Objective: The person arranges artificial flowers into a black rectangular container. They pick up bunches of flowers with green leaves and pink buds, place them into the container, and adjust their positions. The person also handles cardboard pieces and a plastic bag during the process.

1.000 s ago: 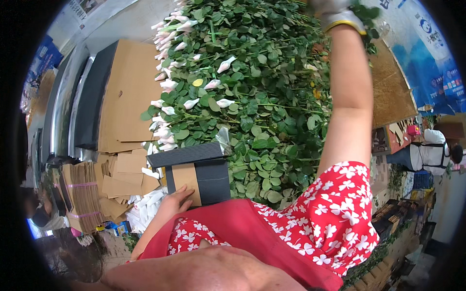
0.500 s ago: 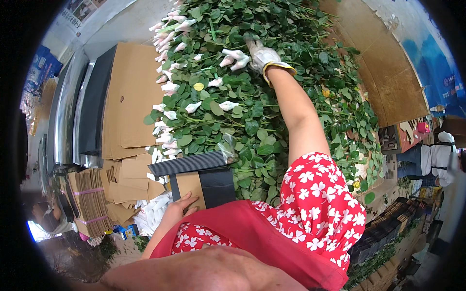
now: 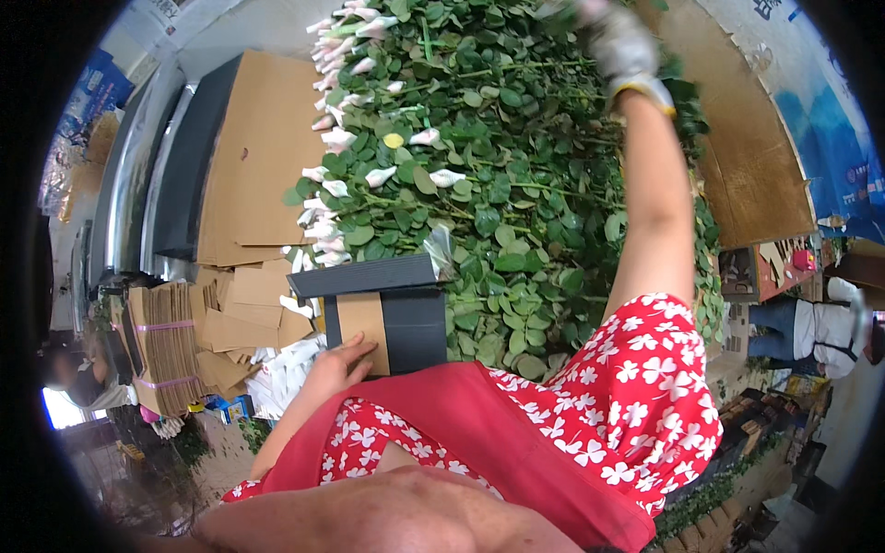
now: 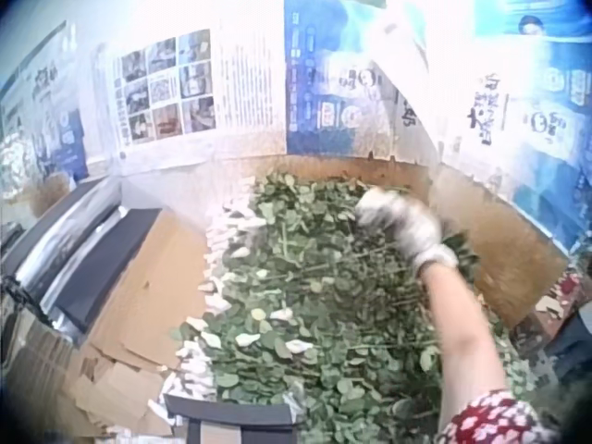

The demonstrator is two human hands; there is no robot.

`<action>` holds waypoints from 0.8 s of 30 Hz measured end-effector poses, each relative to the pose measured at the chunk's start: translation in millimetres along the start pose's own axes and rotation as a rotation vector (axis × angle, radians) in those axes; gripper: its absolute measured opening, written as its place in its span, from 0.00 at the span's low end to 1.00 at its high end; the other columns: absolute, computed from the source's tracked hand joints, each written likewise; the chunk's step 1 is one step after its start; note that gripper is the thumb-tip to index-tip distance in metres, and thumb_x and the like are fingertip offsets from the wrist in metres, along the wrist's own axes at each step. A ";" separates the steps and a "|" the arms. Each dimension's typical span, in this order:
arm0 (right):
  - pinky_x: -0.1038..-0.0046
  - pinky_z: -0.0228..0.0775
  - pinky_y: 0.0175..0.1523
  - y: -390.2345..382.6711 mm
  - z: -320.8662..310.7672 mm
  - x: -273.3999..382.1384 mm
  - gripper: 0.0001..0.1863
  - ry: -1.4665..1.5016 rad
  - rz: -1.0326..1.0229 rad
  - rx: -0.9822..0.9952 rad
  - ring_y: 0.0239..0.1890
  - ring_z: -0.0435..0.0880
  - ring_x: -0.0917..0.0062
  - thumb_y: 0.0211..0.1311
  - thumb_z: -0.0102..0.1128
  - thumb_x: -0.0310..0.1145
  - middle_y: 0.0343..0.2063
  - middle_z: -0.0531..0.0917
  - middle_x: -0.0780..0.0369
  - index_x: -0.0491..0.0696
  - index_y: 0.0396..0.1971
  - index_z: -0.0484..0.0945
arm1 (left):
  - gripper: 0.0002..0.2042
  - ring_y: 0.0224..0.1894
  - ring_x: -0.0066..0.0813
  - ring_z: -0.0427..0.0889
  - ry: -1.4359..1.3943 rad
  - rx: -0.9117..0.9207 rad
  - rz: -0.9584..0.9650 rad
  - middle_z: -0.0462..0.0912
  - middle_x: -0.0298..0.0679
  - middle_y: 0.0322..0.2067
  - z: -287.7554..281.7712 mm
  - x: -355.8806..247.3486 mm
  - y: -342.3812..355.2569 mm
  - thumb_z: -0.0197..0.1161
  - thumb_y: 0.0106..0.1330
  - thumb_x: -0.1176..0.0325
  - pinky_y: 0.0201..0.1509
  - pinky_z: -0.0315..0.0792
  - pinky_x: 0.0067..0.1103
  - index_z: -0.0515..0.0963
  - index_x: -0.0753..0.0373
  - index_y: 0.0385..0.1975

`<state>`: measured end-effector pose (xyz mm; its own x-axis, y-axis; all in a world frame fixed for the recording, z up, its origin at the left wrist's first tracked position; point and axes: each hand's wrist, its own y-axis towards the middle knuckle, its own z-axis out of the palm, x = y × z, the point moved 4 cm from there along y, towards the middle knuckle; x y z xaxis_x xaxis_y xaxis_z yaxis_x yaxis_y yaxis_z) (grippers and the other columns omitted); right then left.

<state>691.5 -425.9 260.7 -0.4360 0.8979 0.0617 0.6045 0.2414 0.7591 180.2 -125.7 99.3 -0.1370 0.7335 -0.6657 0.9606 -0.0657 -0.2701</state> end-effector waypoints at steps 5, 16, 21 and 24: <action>0.60 0.71 0.51 43.9 -116.1 0.1 0.18 -0.077 0.073 -0.359 0.45 0.82 0.58 0.67 0.49 0.44 0.40 0.83 0.48 0.49 0.46 0.80 | 0.19 0.53 0.47 0.80 -0.055 -0.012 -0.079 0.77 0.56 0.54 13.2 14.0 -9.0 0.67 0.59 0.65 0.55 0.77 0.31 0.80 0.57 0.51; 0.61 0.78 0.48 -109.2 79.7 143.7 0.13 0.202 -0.343 0.954 0.41 0.86 0.59 0.56 0.56 0.30 0.38 0.86 0.54 0.52 0.40 0.84 | 0.16 0.56 0.50 0.78 -0.067 0.020 -0.118 0.77 0.58 0.53 -4.1 -8.7 -3.6 0.64 0.61 0.69 0.59 0.74 0.31 0.80 0.63 0.50; 0.62 0.76 0.52 -166.3 140.5 169.5 0.21 0.108 -0.241 1.256 0.50 0.83 0.58 0.53 0.59 0.36 0.47 0.83 0.50 0.44 0.48 0.79 | 0.18 0.55 0.52 0.78 -0.092 -0.006 -0.102 0.76 0.59 0.55 0.5 -1.5 -10.9 0.65 0.61 0.68 0.59 0.74 0.32 0.80 0.61 0.51; 0.62 0.76 0.52 -127.4 101.2 170.9 0.23 0.145 -0.344 1.258 0.49 0.84 0.59 0.53 0.61 0.38 0.46 0.84 0.50 0.45 0.49 0.79 | 0.18 0.56 0.52 0.78 -0.100 -0.003 -0.101 0.75 0.59 0.55 4.8 4.3 -11.7 0.65 0.61 0.68 0.59 0.74 0.31 0.80 0.61 0.52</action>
<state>607.4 -265.9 109.0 -0.7112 0.6934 0.1158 0.6187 0.6956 -0.3653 167.3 -125.1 96.2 -0.2564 0.6651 -0.7013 0.9413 0.0069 -0.3376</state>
